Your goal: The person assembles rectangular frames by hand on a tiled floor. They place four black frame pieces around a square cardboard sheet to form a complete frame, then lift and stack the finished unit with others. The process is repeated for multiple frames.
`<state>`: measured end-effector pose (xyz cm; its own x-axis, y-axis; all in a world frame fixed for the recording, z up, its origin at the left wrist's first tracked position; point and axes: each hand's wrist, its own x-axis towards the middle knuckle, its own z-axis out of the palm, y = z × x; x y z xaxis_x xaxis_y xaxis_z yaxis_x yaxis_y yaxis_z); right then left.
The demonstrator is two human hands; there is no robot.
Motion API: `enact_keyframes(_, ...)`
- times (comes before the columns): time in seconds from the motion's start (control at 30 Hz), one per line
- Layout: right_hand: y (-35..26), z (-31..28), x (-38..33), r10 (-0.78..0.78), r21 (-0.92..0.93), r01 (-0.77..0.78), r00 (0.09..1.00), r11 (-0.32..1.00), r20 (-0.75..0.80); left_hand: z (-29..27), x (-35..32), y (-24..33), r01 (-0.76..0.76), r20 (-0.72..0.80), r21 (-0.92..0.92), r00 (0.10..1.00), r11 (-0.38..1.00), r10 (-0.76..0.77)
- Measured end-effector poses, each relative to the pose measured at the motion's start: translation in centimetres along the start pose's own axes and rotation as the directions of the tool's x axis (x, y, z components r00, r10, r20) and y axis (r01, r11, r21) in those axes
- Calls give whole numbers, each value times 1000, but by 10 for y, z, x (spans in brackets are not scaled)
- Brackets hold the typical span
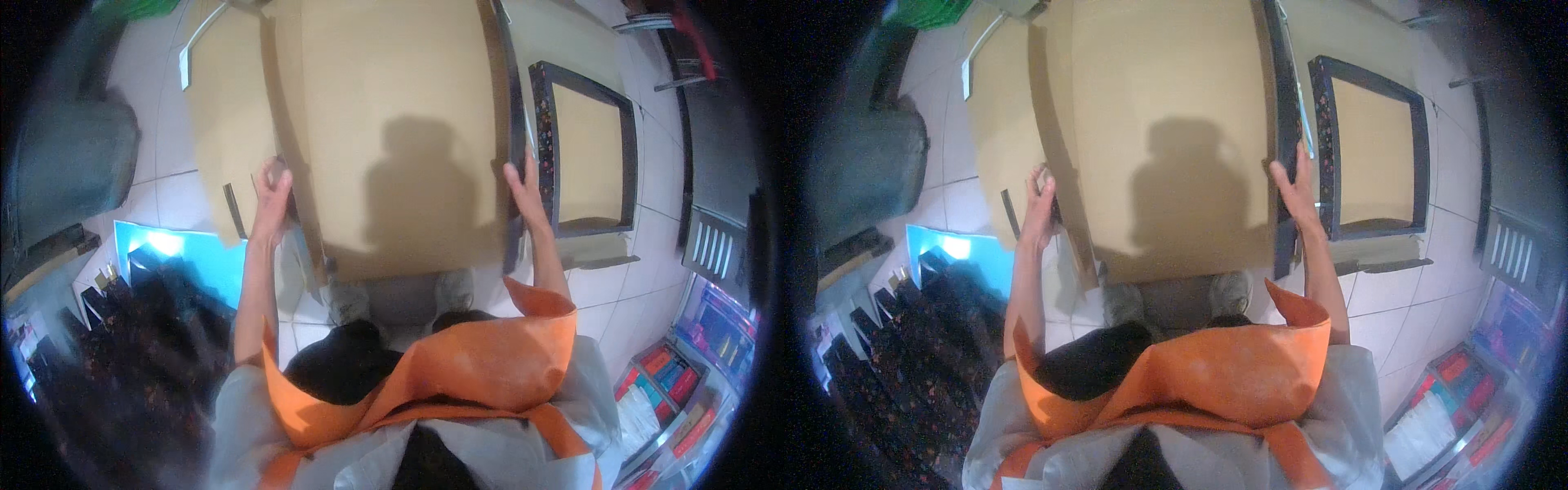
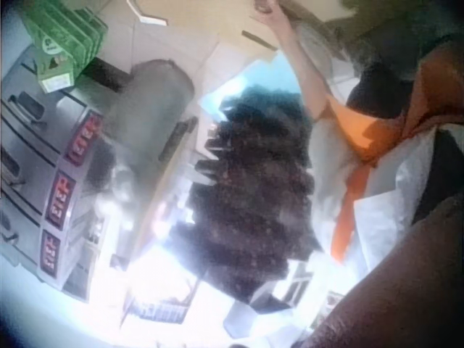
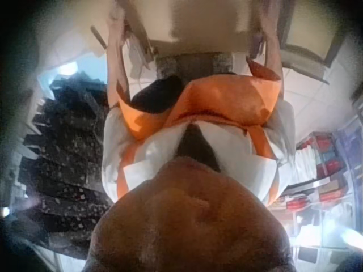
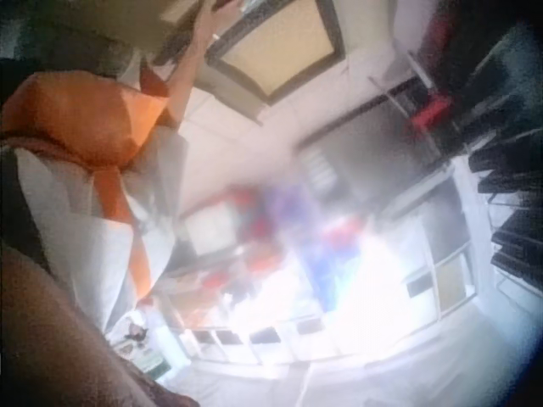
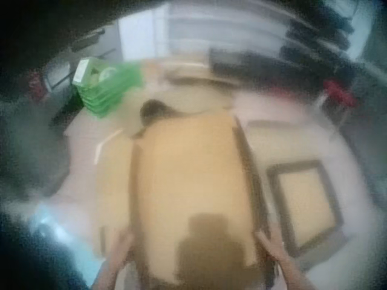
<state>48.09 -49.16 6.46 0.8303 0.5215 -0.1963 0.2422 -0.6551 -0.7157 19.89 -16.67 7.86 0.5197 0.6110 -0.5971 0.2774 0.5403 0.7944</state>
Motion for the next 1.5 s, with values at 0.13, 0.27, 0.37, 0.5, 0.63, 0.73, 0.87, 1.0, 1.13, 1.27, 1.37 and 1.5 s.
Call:
enact_keyframes(0.13,-3,-7,14,126,-97,-125,992,987,8,0,17,10,4,28,358,1000,934,-14)
enact_keyframes(0.27,19,-30,31,155,-21,-155,988,988,-2,-2,41,-23,-125,-67,749,963,651,261)
enact_keyframes(0.37,24,-61,9,258,145,-300,932,943,253,-10,-3,-9,-74,-89,783,969,618,229)
enact_keyframes(0.5,5,-46,-66,414,-425,-298,885,855,213,-42,-71,-51,-94,-10,950,944,299,329)
enact_keyframes(0.63,31,-28,-58,152,-399,-60,968,915,201,-67,-37,-47,-51,-9,940,985,336,175)
enact_keyframes(0.73,24,-26,-10,-119,-272,192,957,943,264,-65,-9,-14,-70,50,900,997,430,57)
enact_keyframes(0.87,33,-34,-16,169,-96,-146,936,985,309,-98,33,-11,-507,500,861,836,-30,227)
enact_keyframes(1.0,36,-37,-21,238,114,-280,927,953,290,-59,35,8,31,99,503,991,864,-93)
enact_keyframes(1.13,32,-30,-20,164,-92,-154,979,984,118,-21,27,-24,-244,12,554,959,796,285)
enact_keyframes(1.27,-14,-22,-9,358,-95,-346,913,933,195,19,12,20,-26,-140,892,933,451,330)
enact_keyframes(1.37,23,29,-11,-186,-388,139,979,911,-87,43,18,-27,-6,-94,985,823,174,560)
enact_keyframes(1.5,10,27,-7,-96,-333,82,995,939,-27,20,11,-29,-416,322,909,676,-18,663)
